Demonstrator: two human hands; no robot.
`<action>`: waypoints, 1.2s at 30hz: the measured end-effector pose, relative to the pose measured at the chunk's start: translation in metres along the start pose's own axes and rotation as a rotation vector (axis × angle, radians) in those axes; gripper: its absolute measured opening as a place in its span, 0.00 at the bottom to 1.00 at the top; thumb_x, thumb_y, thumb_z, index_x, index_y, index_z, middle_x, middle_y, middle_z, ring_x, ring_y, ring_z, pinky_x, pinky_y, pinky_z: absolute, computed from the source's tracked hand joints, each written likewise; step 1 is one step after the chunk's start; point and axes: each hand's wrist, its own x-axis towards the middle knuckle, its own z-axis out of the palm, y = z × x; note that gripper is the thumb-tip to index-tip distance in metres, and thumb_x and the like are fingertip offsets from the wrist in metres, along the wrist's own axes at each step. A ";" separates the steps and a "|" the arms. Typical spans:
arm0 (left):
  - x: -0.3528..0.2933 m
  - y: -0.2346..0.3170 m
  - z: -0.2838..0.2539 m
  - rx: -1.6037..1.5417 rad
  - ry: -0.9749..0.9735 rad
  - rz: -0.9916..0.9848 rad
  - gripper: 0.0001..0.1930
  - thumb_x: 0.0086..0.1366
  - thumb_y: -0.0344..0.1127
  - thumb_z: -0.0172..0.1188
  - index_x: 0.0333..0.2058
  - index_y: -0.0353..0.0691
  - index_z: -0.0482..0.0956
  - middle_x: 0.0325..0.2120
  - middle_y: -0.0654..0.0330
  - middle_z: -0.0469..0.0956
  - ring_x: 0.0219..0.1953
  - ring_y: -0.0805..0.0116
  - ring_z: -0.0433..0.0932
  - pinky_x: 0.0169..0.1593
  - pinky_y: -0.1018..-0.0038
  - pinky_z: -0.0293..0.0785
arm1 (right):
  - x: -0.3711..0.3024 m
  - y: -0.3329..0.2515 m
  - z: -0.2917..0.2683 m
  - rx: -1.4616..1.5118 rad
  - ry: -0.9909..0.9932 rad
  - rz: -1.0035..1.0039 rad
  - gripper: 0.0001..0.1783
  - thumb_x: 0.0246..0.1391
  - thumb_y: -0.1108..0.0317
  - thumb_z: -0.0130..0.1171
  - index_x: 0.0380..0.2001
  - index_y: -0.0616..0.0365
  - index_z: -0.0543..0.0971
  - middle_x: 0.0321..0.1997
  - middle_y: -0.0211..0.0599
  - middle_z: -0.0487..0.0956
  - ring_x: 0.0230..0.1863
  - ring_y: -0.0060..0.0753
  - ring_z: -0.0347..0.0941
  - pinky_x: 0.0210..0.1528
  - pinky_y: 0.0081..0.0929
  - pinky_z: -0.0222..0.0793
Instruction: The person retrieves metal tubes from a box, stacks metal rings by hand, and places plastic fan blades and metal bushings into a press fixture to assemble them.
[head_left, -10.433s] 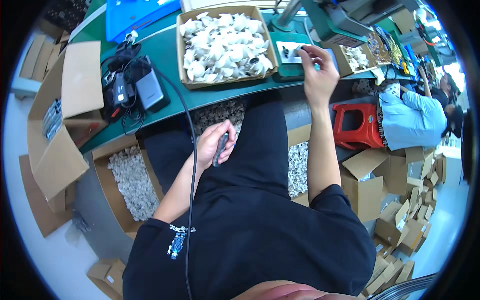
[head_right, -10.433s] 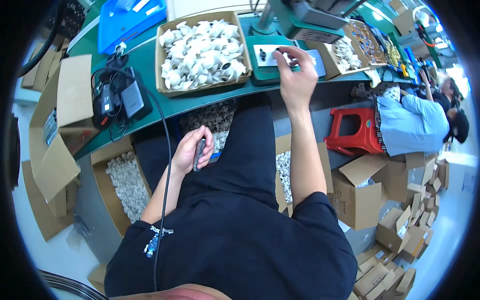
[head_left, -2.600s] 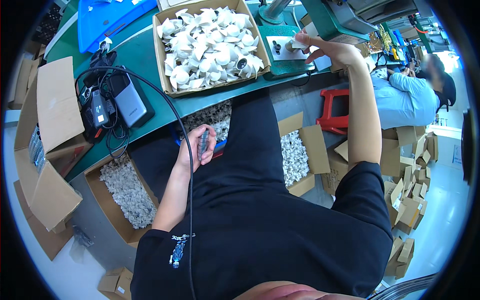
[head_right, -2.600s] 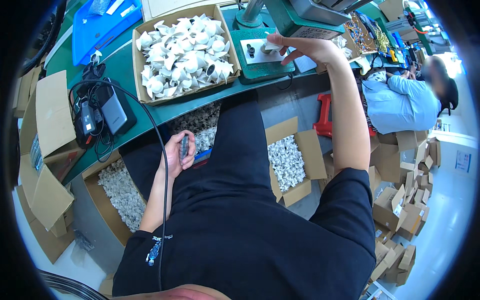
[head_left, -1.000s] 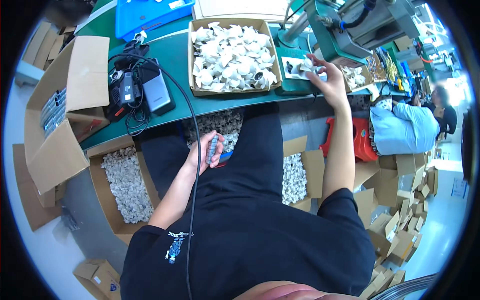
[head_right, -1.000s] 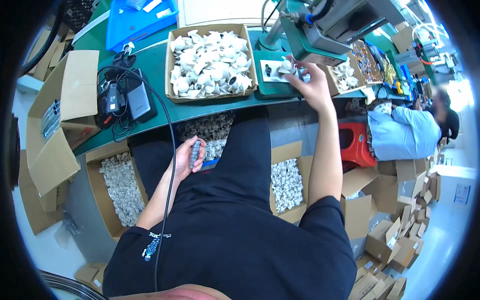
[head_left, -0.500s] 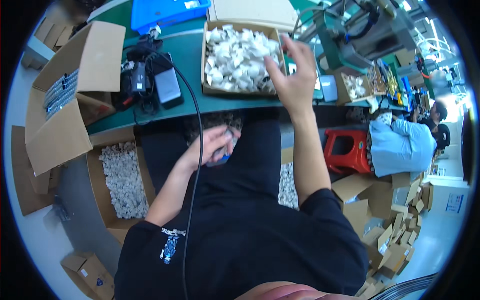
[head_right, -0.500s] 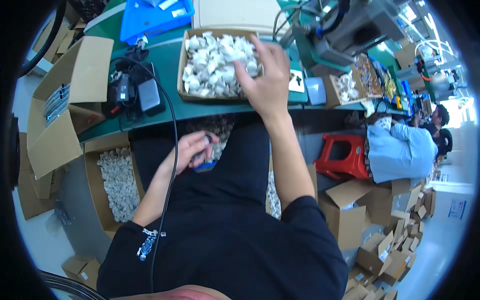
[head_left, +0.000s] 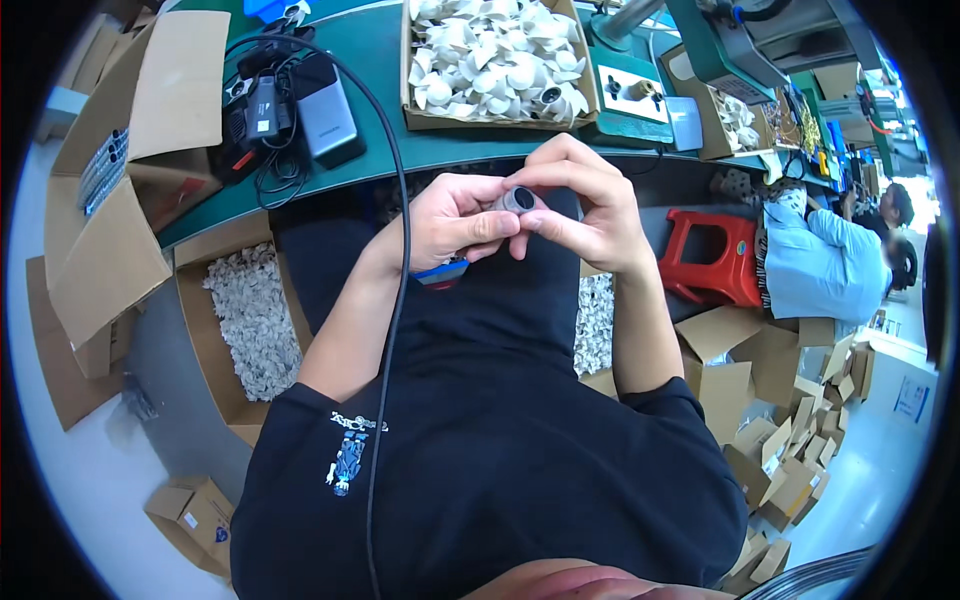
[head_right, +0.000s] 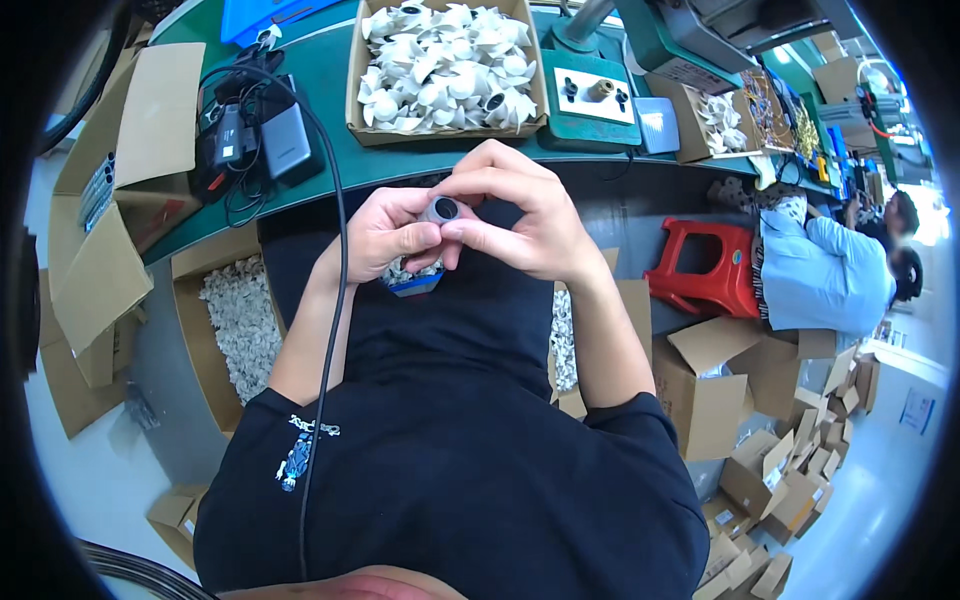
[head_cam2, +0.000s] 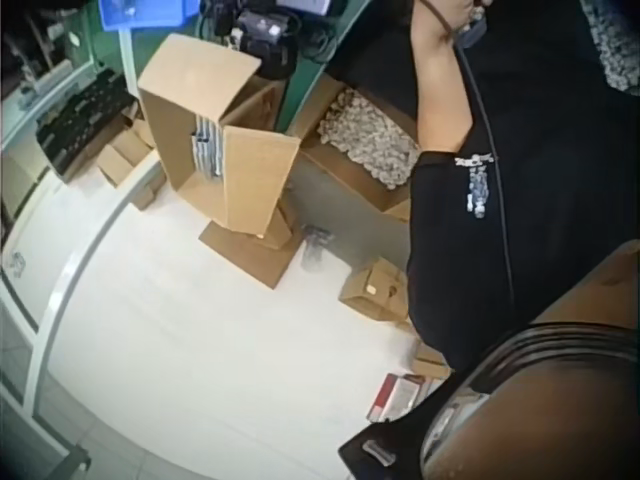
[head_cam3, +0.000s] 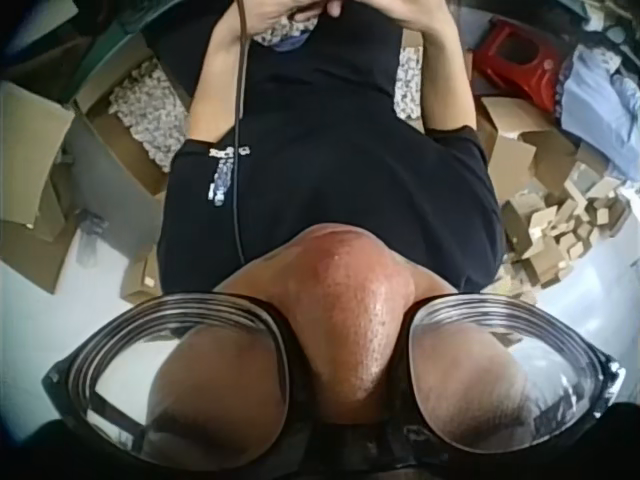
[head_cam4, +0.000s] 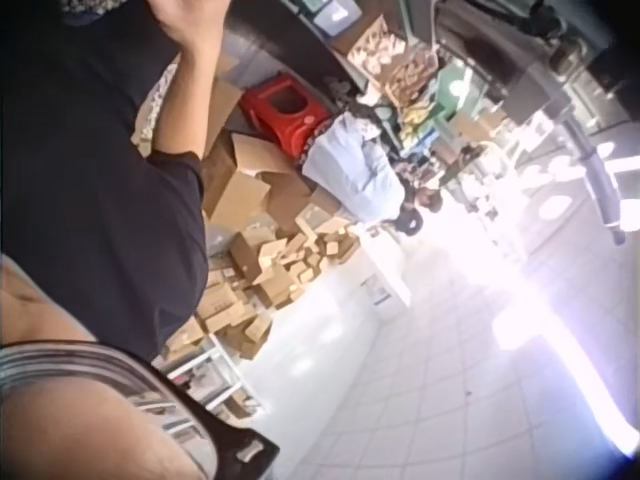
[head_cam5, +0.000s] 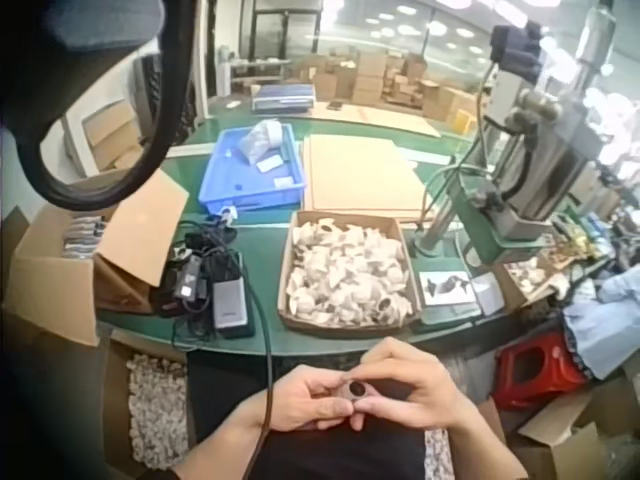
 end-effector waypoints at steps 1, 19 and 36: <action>0.001 0.001 -0.001 0.029 0.009 0.012 0.25 0.68 0.47 0.58 0.49 0.27 0.74 0.27 0.57 0.80 0.19 0.83 0.66 0.24 0.85 0.63 | 0.000 0.001 0.000 0.033 0.005 0.030 0.14 0.48 0.75 0.64 0.41 0.62 0.81 0.37 0.37 0.77 0.38 0.27 0.74 0.39 0.23 0.70; 0.024 -0.013 0.011 -0.634 0.259 -0.043 0.24 0.75 0.45 0.39 0.56 0.29 0.67 0.36 0.58 0.74 0.37 0.71 0.74 0.40 0.73 0.73 | -0.014 0.028 -0.009 0.599 0.352 0.271 0.17 0.55 0.75 0.56 0.48 0.69 0.74 0.41 0.42 0.75 0.36 0.25 0.69 0.36 0.22 0.66; 0.018 -0.031 0.016 -1.024 0.366 -0.015 0.17 0.74 0.44 0.39 0.45 0.37 0.70 0.30 0.63 0.69 0.28 0.73 0.65 0.33 0.74 0.64 | -0.028 0.023 0.015 0.705 0.553 0.395 0.16 0.57 0.76 0.53 0.48 0.71 0.74 0.36 0.39 0.76 0.30 0.23 0.69 0.35 0.24 0.69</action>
